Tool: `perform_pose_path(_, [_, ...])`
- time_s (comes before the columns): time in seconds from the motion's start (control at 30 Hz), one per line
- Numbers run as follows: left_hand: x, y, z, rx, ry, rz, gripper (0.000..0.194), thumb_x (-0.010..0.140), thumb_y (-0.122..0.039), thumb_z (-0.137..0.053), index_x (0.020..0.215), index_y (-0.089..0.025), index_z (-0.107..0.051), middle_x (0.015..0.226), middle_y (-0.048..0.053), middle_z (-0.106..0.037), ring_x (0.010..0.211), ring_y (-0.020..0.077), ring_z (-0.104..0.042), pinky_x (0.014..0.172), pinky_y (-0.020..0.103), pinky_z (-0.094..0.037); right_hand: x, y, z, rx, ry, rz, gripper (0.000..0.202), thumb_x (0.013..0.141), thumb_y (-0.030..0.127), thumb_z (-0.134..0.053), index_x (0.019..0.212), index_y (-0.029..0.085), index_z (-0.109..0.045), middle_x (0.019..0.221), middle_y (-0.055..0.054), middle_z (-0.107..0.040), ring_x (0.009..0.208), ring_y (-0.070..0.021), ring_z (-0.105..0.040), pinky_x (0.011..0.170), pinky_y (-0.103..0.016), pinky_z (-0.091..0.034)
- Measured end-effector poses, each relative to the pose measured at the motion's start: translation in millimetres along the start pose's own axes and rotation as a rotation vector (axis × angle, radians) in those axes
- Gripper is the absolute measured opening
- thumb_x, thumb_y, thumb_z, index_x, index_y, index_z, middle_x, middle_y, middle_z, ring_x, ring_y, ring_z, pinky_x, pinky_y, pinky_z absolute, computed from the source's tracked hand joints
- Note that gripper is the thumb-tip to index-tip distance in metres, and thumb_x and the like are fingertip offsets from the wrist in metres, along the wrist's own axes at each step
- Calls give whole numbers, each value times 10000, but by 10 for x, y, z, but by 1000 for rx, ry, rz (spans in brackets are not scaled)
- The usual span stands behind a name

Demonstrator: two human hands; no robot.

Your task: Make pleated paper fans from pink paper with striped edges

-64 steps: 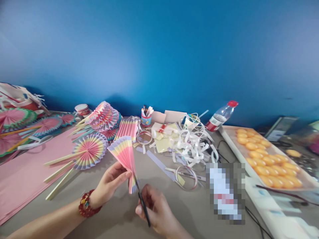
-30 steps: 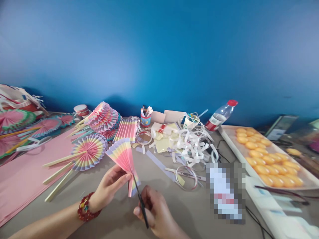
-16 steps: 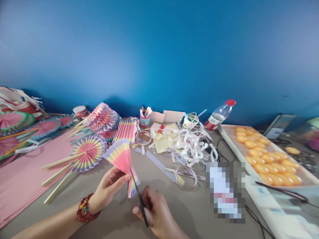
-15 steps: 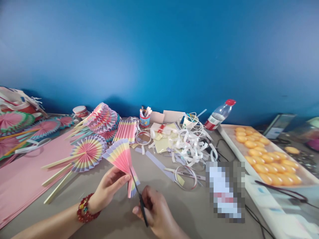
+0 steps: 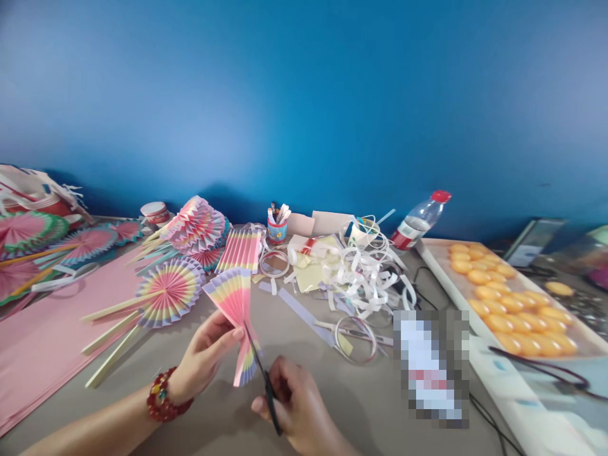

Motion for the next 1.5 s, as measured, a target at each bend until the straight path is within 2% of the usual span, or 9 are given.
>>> perform_pose_path(0.13, [-4, 28, -11, -19, -7, 6, 199, 813, -305, -727, 948, -164, -688, 830, 42, -711, 740, 141, -638, 732, 249, -544, -8, 39, -25, 109, 49, -31, 518, 752, 677, -635, 691, 218, -403, 587, 55, -407, 524, -91, -332, 473, -226, -254])
perform_pose_path(0.4, [-11, 8, -44, -21, -29, 35, 214, 752, -321, -780, 825, -144, -685, 742, 27, -715, 659, 133, -639, 647, 233, -546, -5, 136, -35, 240, 99, -87, 592, 695, 768, -615, 694, 217, -398, 585, 60, -402, 502, -80, -325, 470, -228, -245])
perform_pose_path(0.53, [-9, 14, -40, -35, -22, 35, 213, 754, -312, -781, 842, -143, -686, 766, 31, -722, 678, 131, -646, 666, 231, -548, -6, 105, -35, 212, 86, -79, 565, 706, 727, -642, 687, 215, -404, 582, 60, -407, 510, -83, -326, 475, -227, -247])
perform_pose_path(1.03, [-21, 49, -16, 27, -36, 46, 230, 759, -333, -769, 860, -144, -686, 786, 48, -716, 719, 158, -646, 709, 272, -559, 10, 64, 22, -3, 12, -22, 597, 718, 784, -562, 645, 219, -385, 570, 59, -354, 520, -97, -291, 475, -245, -215])
perform_pose_path(1.5, [-29, 34, -54, 90, 34, 65, 219, 809, -351, -721, 827, -133, -710, 771, 52, -723, 707, 148, -633, 706, 246, -542, -3, 43, 15, 7, 15, -54, 584, 700, 767, -606, 658, 218, -409, 561, 59, -367, 505, -94, -299, 459, -241, -208])
Point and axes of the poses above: each hand's wrist, its own x-axis towards the middle knuckle, its own z-axis out of the back of the hand, y = z × x, the point moved 5 cm from there along x, towards the middle knuckle
